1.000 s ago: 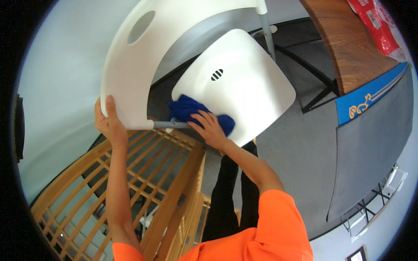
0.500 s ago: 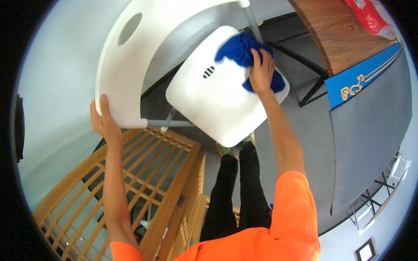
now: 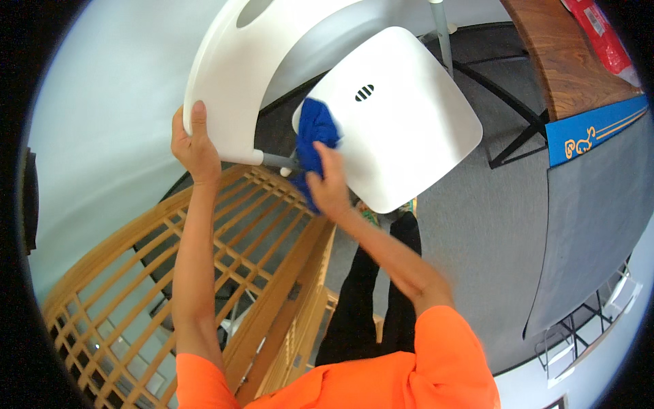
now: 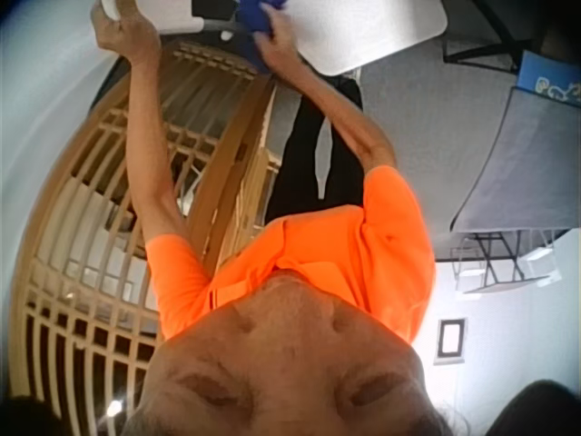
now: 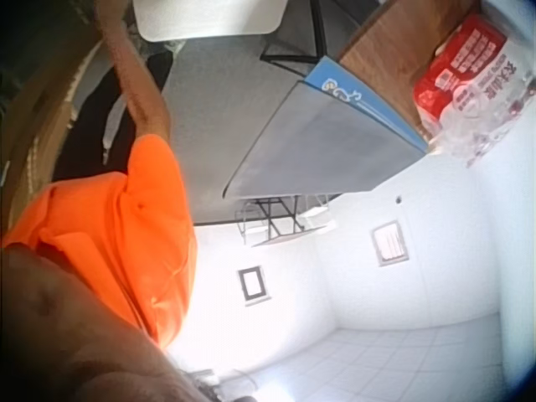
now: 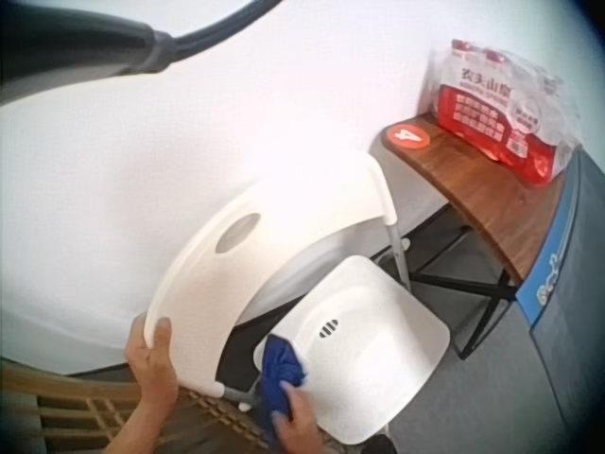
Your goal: The person wipes a wooden cabinet, a wooden table, several white chairs, and a wooden room divider using a blue cloth. The person moves a plastic container on the cabinet while cleaning.
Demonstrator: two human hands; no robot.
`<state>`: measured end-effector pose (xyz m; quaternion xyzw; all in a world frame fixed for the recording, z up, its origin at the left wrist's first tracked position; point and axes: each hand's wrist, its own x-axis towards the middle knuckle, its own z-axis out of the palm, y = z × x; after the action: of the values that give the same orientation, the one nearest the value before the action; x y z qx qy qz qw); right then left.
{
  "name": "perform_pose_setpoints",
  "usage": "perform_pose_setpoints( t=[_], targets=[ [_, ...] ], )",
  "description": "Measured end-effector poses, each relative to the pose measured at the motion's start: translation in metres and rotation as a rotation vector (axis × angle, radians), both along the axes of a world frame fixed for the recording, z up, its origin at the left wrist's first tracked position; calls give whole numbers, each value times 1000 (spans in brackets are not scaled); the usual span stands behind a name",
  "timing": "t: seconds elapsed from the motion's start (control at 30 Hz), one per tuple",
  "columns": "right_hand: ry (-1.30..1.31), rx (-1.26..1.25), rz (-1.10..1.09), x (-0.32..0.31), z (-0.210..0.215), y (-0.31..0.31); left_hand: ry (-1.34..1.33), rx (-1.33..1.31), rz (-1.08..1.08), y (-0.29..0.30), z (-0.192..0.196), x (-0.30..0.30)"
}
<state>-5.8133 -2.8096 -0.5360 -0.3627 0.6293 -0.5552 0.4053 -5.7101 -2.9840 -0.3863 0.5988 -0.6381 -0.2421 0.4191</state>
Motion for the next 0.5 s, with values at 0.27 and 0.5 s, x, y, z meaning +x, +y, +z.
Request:
perform_pose_setpoints(
  t=[0.27,0.5],
  targets=[
    [248,86,126,54,23,13,-19,0,11,-3,3,-4],
    [169,27,83,-11,69,58,276,130,-14,1,-3,16]
  ],
)
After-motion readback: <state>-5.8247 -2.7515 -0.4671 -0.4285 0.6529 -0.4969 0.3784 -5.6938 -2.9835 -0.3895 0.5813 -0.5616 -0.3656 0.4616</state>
